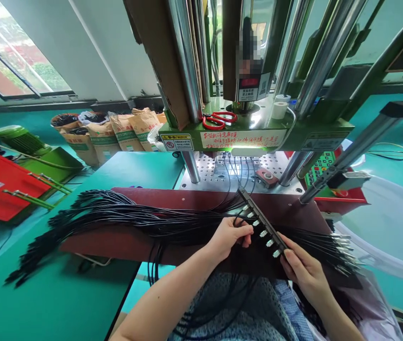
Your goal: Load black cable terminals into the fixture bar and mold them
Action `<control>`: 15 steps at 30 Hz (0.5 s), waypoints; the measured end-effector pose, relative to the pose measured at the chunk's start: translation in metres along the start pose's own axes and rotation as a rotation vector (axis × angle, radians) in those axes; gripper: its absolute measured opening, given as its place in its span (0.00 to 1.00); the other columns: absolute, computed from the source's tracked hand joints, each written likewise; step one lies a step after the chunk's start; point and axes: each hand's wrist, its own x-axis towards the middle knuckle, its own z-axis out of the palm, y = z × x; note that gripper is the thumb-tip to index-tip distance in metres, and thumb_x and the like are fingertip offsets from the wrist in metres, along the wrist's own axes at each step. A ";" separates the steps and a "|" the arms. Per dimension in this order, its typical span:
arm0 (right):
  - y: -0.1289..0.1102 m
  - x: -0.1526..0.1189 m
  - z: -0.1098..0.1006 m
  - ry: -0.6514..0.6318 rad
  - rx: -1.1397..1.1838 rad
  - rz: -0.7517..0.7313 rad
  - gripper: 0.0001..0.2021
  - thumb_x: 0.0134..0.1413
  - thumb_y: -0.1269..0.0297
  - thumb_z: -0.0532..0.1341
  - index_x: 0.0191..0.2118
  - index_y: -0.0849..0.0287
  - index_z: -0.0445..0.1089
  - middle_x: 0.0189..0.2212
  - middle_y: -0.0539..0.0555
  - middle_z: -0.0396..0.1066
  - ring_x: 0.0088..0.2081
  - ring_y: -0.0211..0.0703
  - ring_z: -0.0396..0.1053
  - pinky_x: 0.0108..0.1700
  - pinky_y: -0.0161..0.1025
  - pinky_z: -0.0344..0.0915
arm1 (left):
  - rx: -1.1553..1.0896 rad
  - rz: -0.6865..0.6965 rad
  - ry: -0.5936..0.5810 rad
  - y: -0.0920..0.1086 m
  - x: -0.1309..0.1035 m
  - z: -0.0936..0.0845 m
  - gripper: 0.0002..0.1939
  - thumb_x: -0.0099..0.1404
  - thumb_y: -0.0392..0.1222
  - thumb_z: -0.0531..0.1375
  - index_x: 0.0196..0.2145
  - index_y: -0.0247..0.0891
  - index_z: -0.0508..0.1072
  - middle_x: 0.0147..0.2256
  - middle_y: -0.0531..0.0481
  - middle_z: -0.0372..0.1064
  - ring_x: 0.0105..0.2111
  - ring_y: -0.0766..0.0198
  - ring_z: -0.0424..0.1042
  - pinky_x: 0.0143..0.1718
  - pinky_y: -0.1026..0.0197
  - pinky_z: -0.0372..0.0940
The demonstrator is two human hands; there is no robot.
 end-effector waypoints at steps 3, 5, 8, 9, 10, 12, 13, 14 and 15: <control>-0.013 0.002 -0.002 0.082 0.066 0.021 0.26 0.46 0.51 0.64 0.51 0.56 0.65 0.18 0.45 0.57 0.19 0.29 0.53 0.16 0.25 0.49 | 0.139 -0.020 -0.094 0.010 0.025 0.008 0.11 0.49 0.43 0.62 0.21 0.33 0.64 0.15 0.54 0.63 0.14 0.72 0.61 0.16 0.68 0.55; -0.022 0.007 -0.007 0.101 0.045 0.020 0.28 0.45 0.51 0.64 0.52 0.58 0.63 0.16 0.42 0.53 0.16 0.27 0.49 0.15 0.24 0.43 | 0.249 -0.072 -0.138 0.016 0.046 0.016 0.10 0.49 0.40 0.62 0.24 0.34 0.63 0.18 0.54 0.63 0.15 0.71 0.63 0.17 0.67 0.58; -0.032 0.017 -0.013 0.089 -0.031 0.028 0.30 0.46 0.49 0.61 0.53 0.60 0.60 0.15 0.40 0.51 0.13 0.25 0.42 0.13 0.25 0.38 | 0.443 -0.017 -0.126 0.023 0.071 0.025 0.18 0.49 0.40 0.63 0.36 0.34 0.63 0.28 0.52 0.66 0.21 0.67 0.67 0.23 0.62 0.63; -0.033 0.021 -0.015 0.088 -0.067 0.030 0.30 0.46 0.49 0.60 0.53 0.60 0.59 0.14 0.39 0.51 0.12 0.25 0.41 0.13 0.25 0.38 | 0.548 0.063 -0.105 0.025 0.076 0.026 0.22 0.49 0.41 0.63 0.40 0.35 0.62 0.31 0.50 0.66 0.26 0.64 0.69 0.27 0.59 0.65; -0.034 0.024 -0.017 0.089 -0.118 0.035 0.30 0.46 0.48 0.59 0.52 0.61 0.58 0.14 0.39 0.52 0.11 0.25 0.41 0.12 0.26 0.39 | 0.670 0.164 -0.072 0.028 0.079 0.026 0.25 0.48 0.43 0.64 0.43 0.35 0.61 0.35 0.47 0.66 0.31 0.60 0.70 0.31 0.57 0.65; -0.036 0.028 -0.021 0.077 -0.283 0.052 0.31 0.48 0.46 0.54 0.54 0.61 0.55 0.14 0.40 0.53 0.09 0.28 0.44 0.11 0.28 0.43 | 0.903 0.366 0.009 0.035 0.083 0.018 0.26 0.48 0.45 0.64 0.44 0.35 0.63 0.41 0.43 0.65 0.41 0.54 0.67 0.41 0.54 0.63; -0.038 0.029 -0.023 0.057 -0.407 0.059 0.31 0.50 0.46 0.51 0.55 0.61 0.52 0.14 0.40 0.55 0.08 0.31 0.47 0.10 0.30 0.45 | 0.985 0.444 0.056 0.040 0.084 0.012 0.23 0.49 0.45 0.63 0.43 0.36 0.64 0.42 0.43 0.65 0.44 0.53 0.65 0.45 0.54 0.61; -0.041 0.030 -0.026 0.024 -0.573 0.045 0.29 0.52 0.47 0.48 0.55 0.61 0.51 0.14 0.42 0.57 0.08 0.34 0.50 0.11 0.32 0.49 | 1.035 0.498 0.112 0.045 0.085 0.004 0.20 0.51 0.43 0.62 0.42 0.36 0.65 0.43 0.43 0.65 0.45 0.53 0.64 0.46 0.54 0.59; -0.045 0.030 -0.029 -0.011 -0.757 0.011 0.28 0.53 0.49 0.45 0.55 0.61 0.52 0.14 0.44 0.60 0.09 0.37 0.55 0.12 0.34 0.53 | 1.053 0.530 0.176 0.049 0.087 -0.006 0.17 0.53 0.42 0.60 0.41 0.37 0.65 0.43 0.43 0.65 0.46 0.54 0.64 0.48 0.54 0.58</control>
